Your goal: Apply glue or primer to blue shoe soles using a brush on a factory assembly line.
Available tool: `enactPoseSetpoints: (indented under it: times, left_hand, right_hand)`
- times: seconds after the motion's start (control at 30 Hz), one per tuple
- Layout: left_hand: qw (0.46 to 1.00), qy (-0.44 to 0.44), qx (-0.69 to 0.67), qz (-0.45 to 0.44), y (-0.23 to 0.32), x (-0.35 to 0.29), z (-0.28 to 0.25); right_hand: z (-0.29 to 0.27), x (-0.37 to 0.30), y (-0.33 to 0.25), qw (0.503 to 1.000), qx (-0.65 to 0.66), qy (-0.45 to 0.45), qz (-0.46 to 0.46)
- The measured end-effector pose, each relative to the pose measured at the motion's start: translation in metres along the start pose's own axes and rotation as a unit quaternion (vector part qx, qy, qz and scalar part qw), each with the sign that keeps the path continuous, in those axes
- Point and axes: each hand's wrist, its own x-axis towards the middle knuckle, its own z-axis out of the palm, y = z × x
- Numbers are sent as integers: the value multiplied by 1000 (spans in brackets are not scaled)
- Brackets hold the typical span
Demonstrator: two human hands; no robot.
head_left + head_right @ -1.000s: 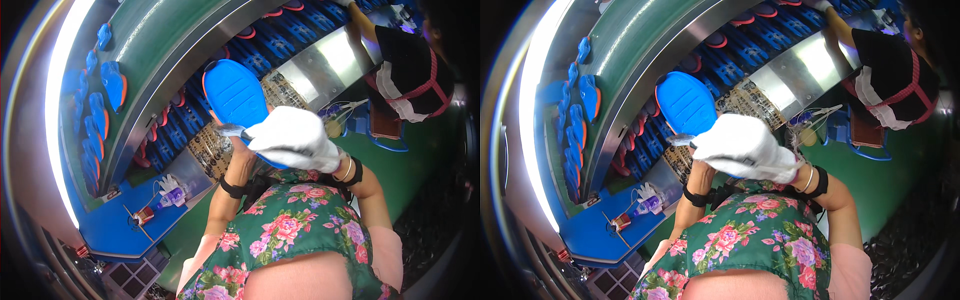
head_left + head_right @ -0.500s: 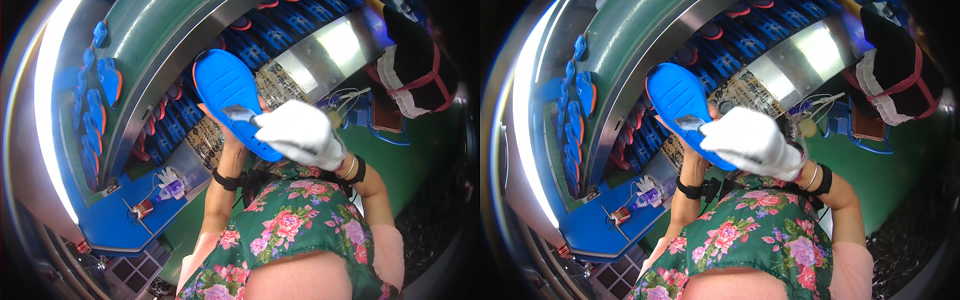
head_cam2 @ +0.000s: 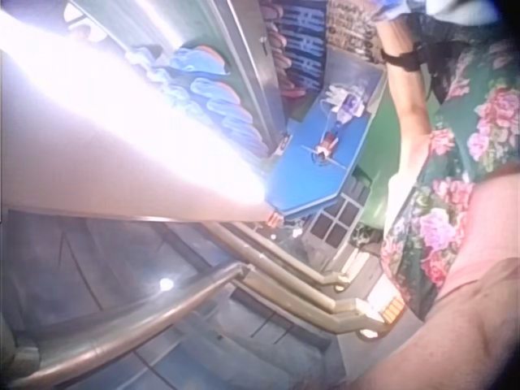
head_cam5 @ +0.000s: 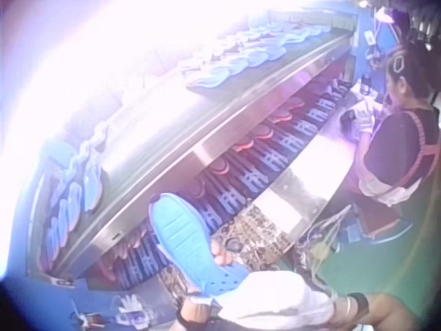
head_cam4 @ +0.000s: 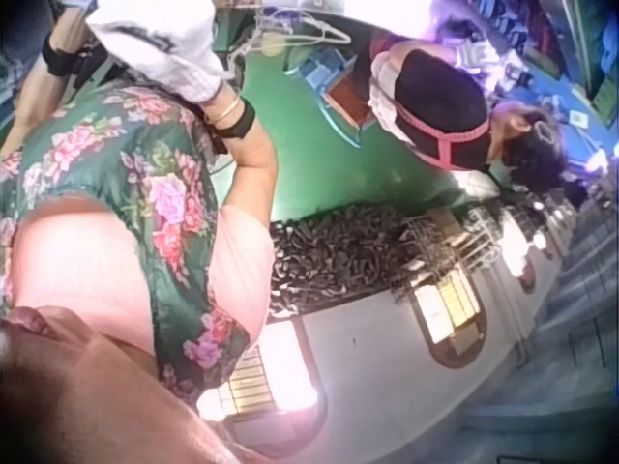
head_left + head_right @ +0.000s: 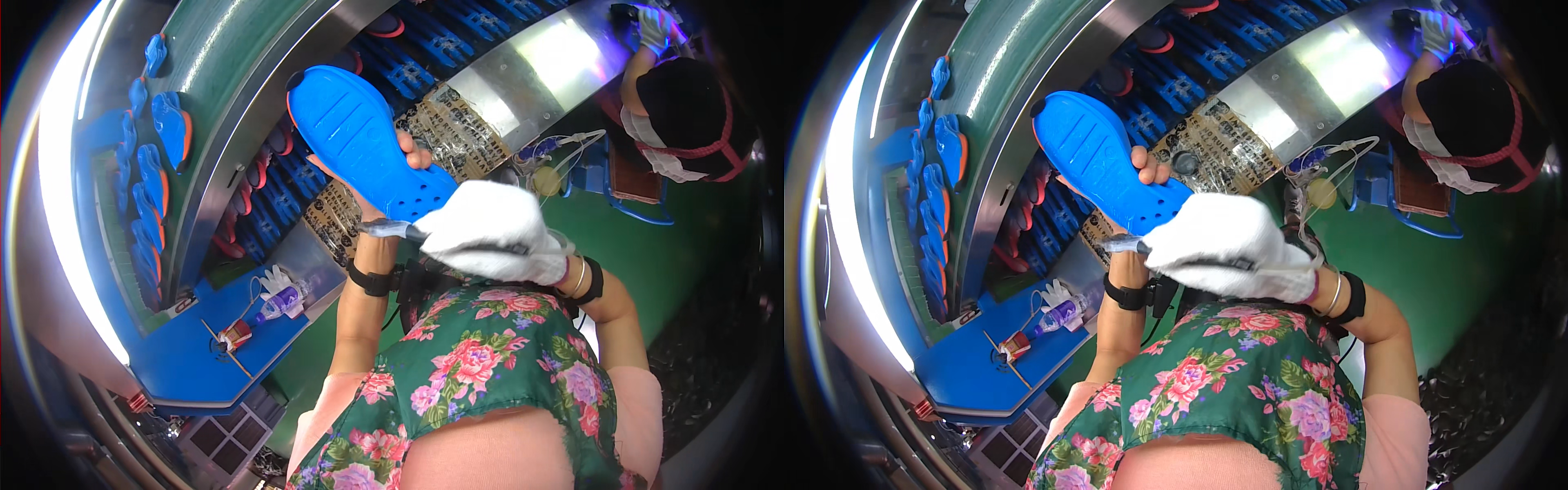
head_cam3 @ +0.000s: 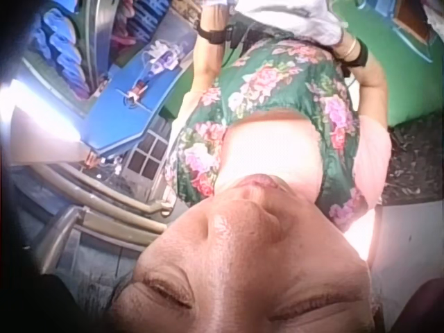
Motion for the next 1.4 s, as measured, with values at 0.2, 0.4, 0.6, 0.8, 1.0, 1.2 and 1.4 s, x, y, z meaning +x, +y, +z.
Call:
enactPoseSetpoints:
  times: [0.2,0.4,0.6,0.8,1.0,1.2,1.4]
  left_hand:
    - [1000,7,-10,-6,-2,0,13]
    - [996,88,19,9,-14,-1,24]
    - [985,174,8,21,-33,5,45]
    - [995,93,24,-30,-38,2,27]
    - [978,191,83,1,-44,11,32]
    - [994,109,16,-22,-43,15,34]
    - [994,98,41,-24,-38,18,27]
  right_hand:
    - [4,-11,-1,992,-114,29,-48]
    - [-7,-1,-13,993,-83,67,46]
    - [-6,6,-4,977,-203,49,-33]
    - [-10,7,-15,992,-101,69,24]
    - [-18,8,-11,985,-156,67,21]
    - [-22,-2,-3,974,47,143,172]
    - [-21,-2,-8,989,-125,61,50]
